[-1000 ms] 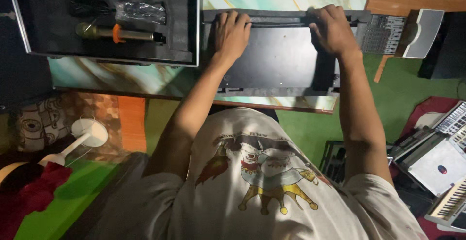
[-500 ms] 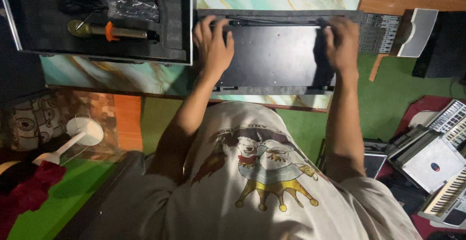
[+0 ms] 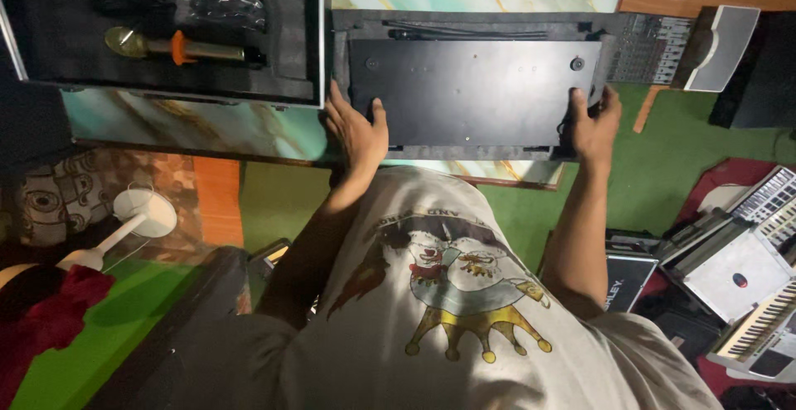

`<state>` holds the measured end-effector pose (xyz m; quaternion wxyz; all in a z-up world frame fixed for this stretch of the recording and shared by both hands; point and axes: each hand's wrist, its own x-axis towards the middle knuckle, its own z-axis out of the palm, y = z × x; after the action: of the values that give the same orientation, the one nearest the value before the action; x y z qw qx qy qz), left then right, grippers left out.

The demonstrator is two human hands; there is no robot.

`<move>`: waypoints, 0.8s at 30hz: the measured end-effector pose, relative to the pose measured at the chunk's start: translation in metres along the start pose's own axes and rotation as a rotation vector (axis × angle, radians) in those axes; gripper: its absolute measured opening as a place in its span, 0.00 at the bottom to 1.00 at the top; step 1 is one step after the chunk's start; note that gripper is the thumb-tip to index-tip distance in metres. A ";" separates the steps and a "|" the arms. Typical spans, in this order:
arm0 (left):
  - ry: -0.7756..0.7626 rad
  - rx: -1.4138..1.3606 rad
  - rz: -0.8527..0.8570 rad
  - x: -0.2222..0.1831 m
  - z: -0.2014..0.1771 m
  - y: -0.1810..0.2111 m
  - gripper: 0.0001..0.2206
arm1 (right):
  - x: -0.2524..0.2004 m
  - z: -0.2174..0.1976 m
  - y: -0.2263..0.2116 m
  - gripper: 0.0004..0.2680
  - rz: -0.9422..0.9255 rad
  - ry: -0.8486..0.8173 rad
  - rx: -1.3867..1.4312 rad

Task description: The person places a microphone into a foam-lined case, adds a cable, two antennas, and a receiver unit, then closes the case and secures the latches.

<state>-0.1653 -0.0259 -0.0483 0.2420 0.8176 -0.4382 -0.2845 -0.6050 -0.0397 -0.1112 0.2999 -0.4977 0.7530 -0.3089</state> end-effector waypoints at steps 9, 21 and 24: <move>-0.022 -0.049 -0.085 0.025 0.012 -0.012 0.48 | 0.002 -0.023 -0.005 0.19 0.349 -0.175 0.177; -0.215 -0.048 0.123 0.031 0.005 -0.026 0.46 | -0.024 -0.028 0.010 0.19 -0.022 -0.098 0.151; -0.203 -0.114 0.205 0.030 0.007 -0.028 0.43 | -0.028 -0.032 -0.014 0.21 -0.228 -0.109 0.161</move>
<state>-0.1402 -0.0381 -0.0792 0.2704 0.7205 -0.5247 -0.3639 -0.6120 -0.0127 -0.0760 0.3424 -0.5703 0.6471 -0.3726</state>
